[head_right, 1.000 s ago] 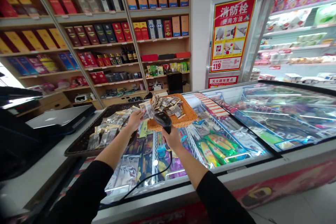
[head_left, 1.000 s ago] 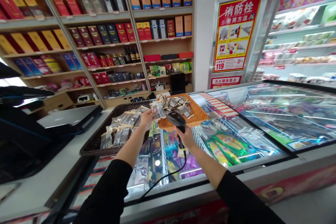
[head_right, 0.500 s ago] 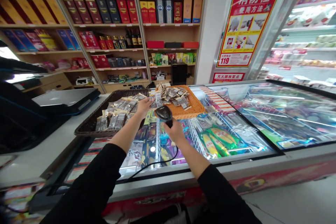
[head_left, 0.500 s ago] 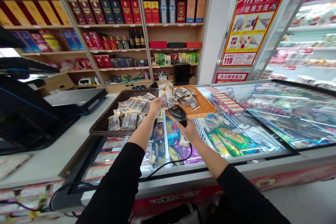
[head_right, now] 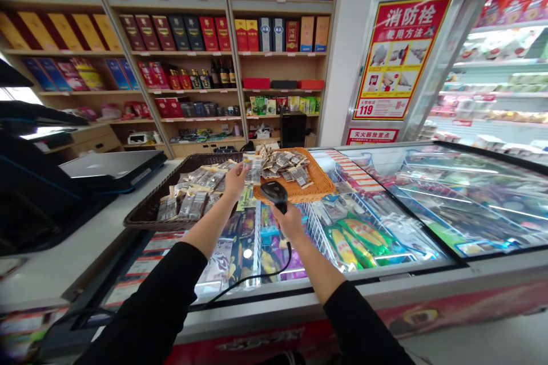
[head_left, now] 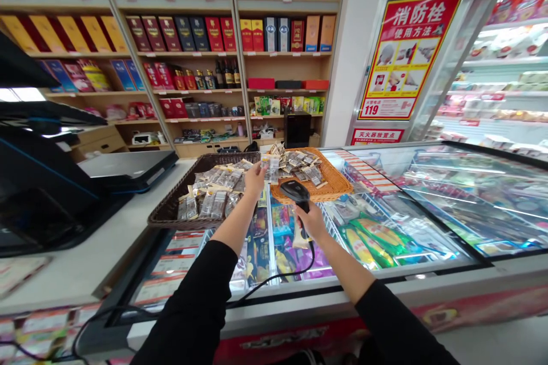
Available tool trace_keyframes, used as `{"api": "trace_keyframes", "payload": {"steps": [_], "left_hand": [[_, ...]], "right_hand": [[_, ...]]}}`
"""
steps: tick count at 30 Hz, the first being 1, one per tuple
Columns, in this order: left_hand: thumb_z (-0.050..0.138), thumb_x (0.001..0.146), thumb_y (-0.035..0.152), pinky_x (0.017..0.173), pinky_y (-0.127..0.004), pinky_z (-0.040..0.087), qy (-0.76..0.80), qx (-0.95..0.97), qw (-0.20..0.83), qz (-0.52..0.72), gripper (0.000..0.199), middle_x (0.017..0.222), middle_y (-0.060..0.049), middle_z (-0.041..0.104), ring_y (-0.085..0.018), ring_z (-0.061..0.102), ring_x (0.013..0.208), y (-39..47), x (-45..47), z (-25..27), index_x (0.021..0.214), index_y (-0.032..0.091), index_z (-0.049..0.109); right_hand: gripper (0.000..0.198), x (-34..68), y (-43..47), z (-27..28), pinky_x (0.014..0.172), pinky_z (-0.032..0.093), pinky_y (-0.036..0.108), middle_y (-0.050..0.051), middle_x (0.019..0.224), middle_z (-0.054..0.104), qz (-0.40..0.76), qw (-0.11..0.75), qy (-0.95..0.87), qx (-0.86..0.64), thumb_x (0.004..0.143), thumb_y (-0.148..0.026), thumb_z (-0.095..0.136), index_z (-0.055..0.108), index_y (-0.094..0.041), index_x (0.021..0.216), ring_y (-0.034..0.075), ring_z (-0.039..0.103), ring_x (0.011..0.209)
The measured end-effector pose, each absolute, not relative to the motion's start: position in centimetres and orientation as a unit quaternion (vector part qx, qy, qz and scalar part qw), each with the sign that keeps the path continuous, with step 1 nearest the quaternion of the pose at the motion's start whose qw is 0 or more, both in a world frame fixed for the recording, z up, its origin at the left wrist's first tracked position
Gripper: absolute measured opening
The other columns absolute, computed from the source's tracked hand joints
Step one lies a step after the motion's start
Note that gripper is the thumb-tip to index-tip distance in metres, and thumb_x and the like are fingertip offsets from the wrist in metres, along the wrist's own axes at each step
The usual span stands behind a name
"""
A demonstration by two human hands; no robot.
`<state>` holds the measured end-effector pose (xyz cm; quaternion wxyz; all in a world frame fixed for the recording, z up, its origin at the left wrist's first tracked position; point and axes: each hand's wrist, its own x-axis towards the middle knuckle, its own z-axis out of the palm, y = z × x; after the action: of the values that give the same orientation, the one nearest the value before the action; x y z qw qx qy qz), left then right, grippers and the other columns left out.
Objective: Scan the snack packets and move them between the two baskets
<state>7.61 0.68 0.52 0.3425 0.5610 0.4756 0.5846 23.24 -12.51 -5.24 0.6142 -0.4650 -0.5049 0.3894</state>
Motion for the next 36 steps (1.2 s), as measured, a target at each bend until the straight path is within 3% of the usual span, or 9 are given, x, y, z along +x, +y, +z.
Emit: {"api": "trace_keyframes", "payload": {"steps": [6, 10, 13, 18, 22, 25, 29, 36], "left_hand": [[0.045, 0.09, 0.033, 0.089, -0.03, 0.041, 0.539, 0.633, 0.052, 0.553, 0.045, 0.114, -0.008, 0.067, -0.024, 0.058, 0.106, -2.0, 4.3, 2.8, 0.134, 0.026, 0.053], [0.058, 0.083, 0.038, 0.079, -0.031, 0.042, 0.634, 0.684, 0.01, 0.36, 0.042, 0.097, -0.009, 0.071, -0.027, 0.063, 0.092, -3.0, 0.7, 3.5, 0.123, 0.026, 0.064], [0.056, 0.083, 0.039, 0.075, -0.032, 0.043, 0.678, 0.689, -0.003, 0.254, 0.035, 0.092, -0.01, 0.072, -0.028, 0.064, 0.088, -3.2, -1.5, 3.4, 0.112, 0.027, 0.071], [0.046, 0.088, 0.036, 0.085, -0.042, 0.039, 0.696, 0.679, -0.113, 0.203, 0.034, 0.099, -0.014, 0.069, -0.033, 0.06, 0.097, -4.1, -2.6, 3.5, 0.101, 0.025, 0.076], [0.05, 0.083, 0.025, 0.093, -0.045, 0.036, 0.658, 0.685, -0.195, 0.244, 0.03, 0.125, -0.015, 0.057, -0.035, 0.048, 0.115, -5.0, -1.6, 4.1, 0.096, 0.024, 0.077], [0.051, 0.079, 0.019, 0.098, -0.042, 0.036, 0.614, 0.711, -0.178, 0.293, 0.035, 0.127, -0.01, 0.056, -0.03, 0.048, 0.117, -5.0, 0.2, 4.9, 0.106, 0.027, 0.073], [0.054, 0.079, 0.022, 0.096, -0.036, 0.04, 0.528, 0.781, -0.07, 0.326, 0.031, 0.11, -0.008, 0.064, -0.025, 0.056, 0.106, -3.3, 4.6, 5.3, 0.102, 0.025, 0.074], [0.073, 0.062, 0.023, 0.07, -0.03, 0.047, 0.514, 0.758, 0.232, 0.329, 0.014, 0.073, -0.006, 0.07, -0.024, 0.063, 0.074, 3.3, 16.2, 1.6, 0.075, 0.019, 0.075]], "right_hand": [[0.046, 24.6, -12.1, -5.7, 0.032, 0.035, 0.022, -0.006, 0.048, 0.053, 0.482, 0.678, -0.381, -0.403, 0.063, -0.054, 0.072, 0.056, -0.017, 0.085, 0.01, 0.045, 0.033], [0.048, 24.9, -12.0, -5.8, 0.031, 0.035, 0.021, -0.006, 0.047, 0.053, 0.494, 0.688, -0.348, -0.403, 0.061, -0.053, 0.075, 0.056, -0.016, 0.086, 0.01, 0.046, 0.033], [0.047, 24.8, -11.9, -5.8, 0.031, 0.035, 0.021, -0.005, 0.048, 0.053, 0.503, 0.685, -0.348, -0.396, 0.06, -0.053, 0.076, 0.056, -0.017, 0.083, 0.01, 0.046, 0.033], [0.046, 25.0, -12.1, -6.0, 0.03, 0.035, 0.022, -0.005, 0.047, 0.054, 0.505, 0.689, -0.333, -0.399, 0.06, -0.052, 0.076, 0.055, -0.017, 0.081, 0.011, 0.046, 0.032], [0.045, 25.1, -12.1, -5.7, 0.03, 0.034, 0.022, -0.005, 0.046, 0.053, 0.505, 0.69, -0.322, -0.407, 0.059, -0.052, 0.075, 0.056, -0.017, 0.08, 0.011, 0.046, 0.032], [0.043, 26.1, -11.4, -5.1, 0.031, 0.035, 0.023, -0.005, 0.046, 0.053, 0.492, 0.707, -0.319, -0.395, 0.06, -0.051, 0.074, 0.056, -0.017, 0.079, 0.011, 0.046, 0.032], [0.04, 29.1, -10.4, -4.3, 0.031, 0.036, 0.024, -0.007, 0.047, 0.052, 0.444, 0.766, -0.273, -0.376, 0.06, -0.049, 0.074, 0.053, -0.021, 0.079, 0.011, 0.045, 0.033], [0.034, 31.6, -9.7, -5.1, 0.029, 0.034, 0.024, -0.008, 0.045, 0.05, 0.405, 0.798, -0.18, -0.408, 0.063, -0.045, 0.07, 0.048, -0.022, 0.074, 0.01, 0.042, 0.03]]}}
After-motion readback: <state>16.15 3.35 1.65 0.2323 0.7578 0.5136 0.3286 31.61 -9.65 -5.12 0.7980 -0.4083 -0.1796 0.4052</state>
